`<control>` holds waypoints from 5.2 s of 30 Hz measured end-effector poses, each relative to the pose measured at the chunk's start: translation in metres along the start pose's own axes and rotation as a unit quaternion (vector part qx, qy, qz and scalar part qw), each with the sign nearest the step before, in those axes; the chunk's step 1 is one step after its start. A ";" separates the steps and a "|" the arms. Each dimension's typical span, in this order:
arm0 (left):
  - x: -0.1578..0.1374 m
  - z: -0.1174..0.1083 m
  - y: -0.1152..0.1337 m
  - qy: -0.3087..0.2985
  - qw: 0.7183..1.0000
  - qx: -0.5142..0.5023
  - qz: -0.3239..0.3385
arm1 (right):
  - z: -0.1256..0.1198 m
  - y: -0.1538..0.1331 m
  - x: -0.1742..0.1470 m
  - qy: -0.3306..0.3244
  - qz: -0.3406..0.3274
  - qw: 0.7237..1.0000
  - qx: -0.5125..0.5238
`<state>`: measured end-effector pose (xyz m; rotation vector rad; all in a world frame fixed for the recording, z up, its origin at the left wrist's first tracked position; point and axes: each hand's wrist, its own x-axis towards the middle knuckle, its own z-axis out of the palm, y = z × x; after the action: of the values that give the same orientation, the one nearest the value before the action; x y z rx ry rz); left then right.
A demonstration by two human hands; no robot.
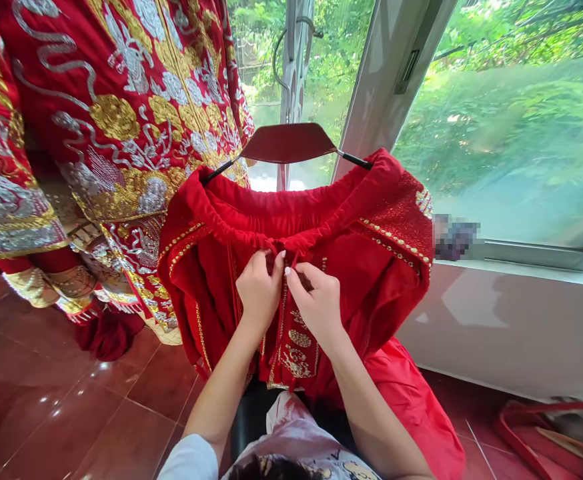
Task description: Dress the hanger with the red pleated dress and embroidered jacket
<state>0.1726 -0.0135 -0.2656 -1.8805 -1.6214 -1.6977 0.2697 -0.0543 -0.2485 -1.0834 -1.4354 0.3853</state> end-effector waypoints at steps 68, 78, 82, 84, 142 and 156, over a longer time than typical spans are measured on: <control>-0.006 -0.074 -0.002 -0.235 0.947 -0.217 0.003 | 0.014 0.000 -0.030 -0.058 0.143 0.950 0.270; -0.013 -0.044 0.011 -0.051 0.959 -0.263 -0.092 | 0.011 0.001 -0.030 -0.052 0.143 0.957 0.248; -0.015 -0.042 0.018 -0.084 0.914 -0.349 -0.188 | 0.010 0.002 -0.030 -0.065 0.157 0.949 0.267; -0.014 -0.042 0.019 -0.094 0.896 -0.378 -0.216 | 0.009 0.002 -0.030 -0.073 0.164 0.943 0.281; -0.003 -0.080 0.019 -0.311 0.877 -0.332 -0.154 | -0.011 -0.029 -0.011 -0.116 0.080 0.969 0.203; 0.102 -0.130 0.032 -0.062 0.961 -0.253 0.089 | -0.097 -0.058 0.063 -0.108 -0.054 0.991 0.061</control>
<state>0.0930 -0.0552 -0.1231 -2.3109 -1.0678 -2.0933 0.3468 -0.0692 -0.1454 -0.8820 -1.6317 0.5176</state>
